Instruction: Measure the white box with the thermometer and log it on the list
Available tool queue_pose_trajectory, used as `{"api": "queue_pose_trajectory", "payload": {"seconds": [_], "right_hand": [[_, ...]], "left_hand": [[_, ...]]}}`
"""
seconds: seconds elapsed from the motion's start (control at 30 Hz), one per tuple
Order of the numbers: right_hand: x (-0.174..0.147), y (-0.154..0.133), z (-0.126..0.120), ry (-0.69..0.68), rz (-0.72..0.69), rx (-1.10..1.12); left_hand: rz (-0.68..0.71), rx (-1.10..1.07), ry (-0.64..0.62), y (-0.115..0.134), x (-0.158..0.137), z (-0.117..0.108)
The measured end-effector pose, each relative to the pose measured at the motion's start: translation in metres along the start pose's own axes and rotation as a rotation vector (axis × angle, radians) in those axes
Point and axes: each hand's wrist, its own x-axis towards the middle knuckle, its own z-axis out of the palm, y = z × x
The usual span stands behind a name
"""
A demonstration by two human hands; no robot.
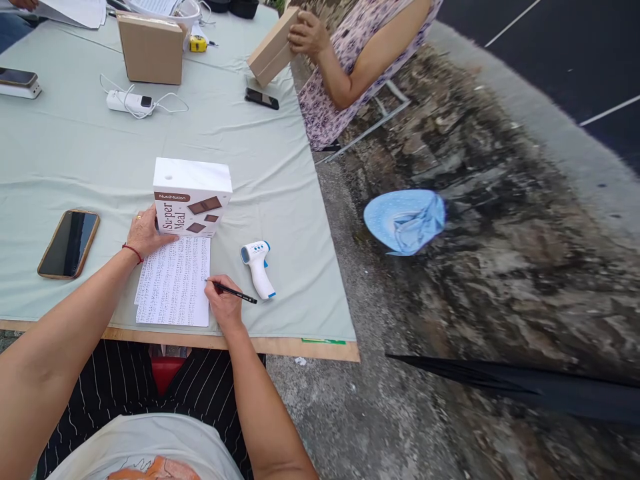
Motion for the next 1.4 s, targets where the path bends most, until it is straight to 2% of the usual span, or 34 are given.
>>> {"api": "queue_pose_trajectory", "payload": {"seconds": [0.4,0.57,0.8,1.17,1.3,1.4], "right_hand": [[0.0,0.001,-0.001,-0.003,-0.06,-0.033],[0.0,0.002,-0.001,0.022,-0.025,-0.016],[0.0,0.0,0.0,0.024,-0.084,-0.056],[-0.002,0.001,-0.002,0.024,-0.087,-0.111],[0.003,0.005,-0.014,0.087,-0.203,-0.175],[0.015,0.011,-0.028,-0.011,-0.329,-0.313]], "left_hand": [[0.002,0.009,-0.013,0.001,-0.001,-0.002],[-0.002,0.01,-0.019,0.002,-0.001,-0.002],[-0.003,0.019,-0.018,0.002,-0.001,-0.002],[0.029,-0.014,0.011,-0.003,0.0,0.001],[0.05,-0.057,0.012,-0.006,0.0,0.001],[0.056,-0.088,0.035,-0.008,0.0,0.001]]}}
